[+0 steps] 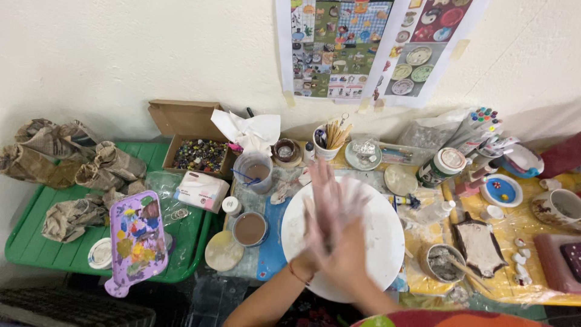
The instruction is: The person molds clay by hand on a circular plate, shaping it into a small vessel. They dip their fingers into water and use a wooden stick to smooth the clay's surface.
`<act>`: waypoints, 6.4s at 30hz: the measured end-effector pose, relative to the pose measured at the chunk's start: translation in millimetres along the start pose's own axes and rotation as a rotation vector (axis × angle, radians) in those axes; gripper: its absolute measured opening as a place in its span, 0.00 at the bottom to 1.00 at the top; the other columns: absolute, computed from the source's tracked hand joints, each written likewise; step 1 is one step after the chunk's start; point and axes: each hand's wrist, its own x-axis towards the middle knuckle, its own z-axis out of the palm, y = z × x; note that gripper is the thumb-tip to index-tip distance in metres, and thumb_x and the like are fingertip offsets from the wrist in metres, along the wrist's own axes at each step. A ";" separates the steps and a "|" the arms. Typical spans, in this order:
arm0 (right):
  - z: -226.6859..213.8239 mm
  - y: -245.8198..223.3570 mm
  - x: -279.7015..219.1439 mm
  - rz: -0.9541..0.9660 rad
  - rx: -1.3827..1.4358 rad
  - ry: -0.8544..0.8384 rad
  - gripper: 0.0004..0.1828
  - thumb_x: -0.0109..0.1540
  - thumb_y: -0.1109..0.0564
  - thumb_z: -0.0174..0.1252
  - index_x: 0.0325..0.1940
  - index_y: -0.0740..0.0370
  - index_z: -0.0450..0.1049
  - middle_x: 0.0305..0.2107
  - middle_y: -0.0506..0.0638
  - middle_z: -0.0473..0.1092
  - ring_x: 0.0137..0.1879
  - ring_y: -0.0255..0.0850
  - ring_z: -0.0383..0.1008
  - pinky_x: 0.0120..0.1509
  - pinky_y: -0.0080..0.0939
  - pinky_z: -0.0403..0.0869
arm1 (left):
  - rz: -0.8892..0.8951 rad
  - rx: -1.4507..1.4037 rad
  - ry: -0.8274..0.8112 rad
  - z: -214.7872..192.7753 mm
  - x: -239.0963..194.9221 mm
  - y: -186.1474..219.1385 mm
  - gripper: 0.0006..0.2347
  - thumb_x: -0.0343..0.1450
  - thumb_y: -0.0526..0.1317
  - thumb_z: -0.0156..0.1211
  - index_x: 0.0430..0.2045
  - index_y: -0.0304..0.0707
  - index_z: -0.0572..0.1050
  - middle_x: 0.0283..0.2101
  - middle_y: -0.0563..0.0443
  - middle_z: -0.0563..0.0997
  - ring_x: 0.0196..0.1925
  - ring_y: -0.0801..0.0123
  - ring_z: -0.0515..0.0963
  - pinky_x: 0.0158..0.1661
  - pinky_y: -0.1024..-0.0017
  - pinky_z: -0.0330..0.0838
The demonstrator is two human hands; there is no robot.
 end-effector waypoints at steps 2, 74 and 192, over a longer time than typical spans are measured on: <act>-12.8 27.1 27.1 0.025 0.187 0.176 0.40 0.74 0.45 0.47 0.86 0.50 0.40 0.83 0.60 0.24 0.88 0.66 0.17 0.90 0.71 0.31 | 0.057 0.157 0.185 32.7 -12.0 -7.6 0.38 0.74 0.69 0.34 0.77 0.57 0.31 0.82 0.49 0.37 0.82 0.55 0.43 0.76 0.54 0.42; 8.2 -3.4 -30.9 0.027 0.297 0.146 0.39 0.68 0.52 0.57 0.79 0.64 0.49 0.78 0.63 0.46 0.86 0.64 0.38 0.87 0.60 0.43 | 0.356 0.109 0.411 21.7 10.2 5.4 0.37 0.76 0.56 0.44 0.76 0.41 0.36 0.77 0.30 0.43 0.80 0.47 0.46 0.75 0.49 0.41; -4.3 109.3 -45.5 0.510 0.499 0.151 0.42 0.72 0.29 0.18 0.84 0.55 0.31 0.80 0.58 0.19 0.85 0.51 0.21 0.83 0.53 0.34 | 0.041 0.861 0.175 23.9 -28.8 -77.7 0.34 0.82 0.62 0.26 0.77 0.38 0.33 0.83 0.45 0.38 0.85 0.53 0.41 0.81 0.51 0.41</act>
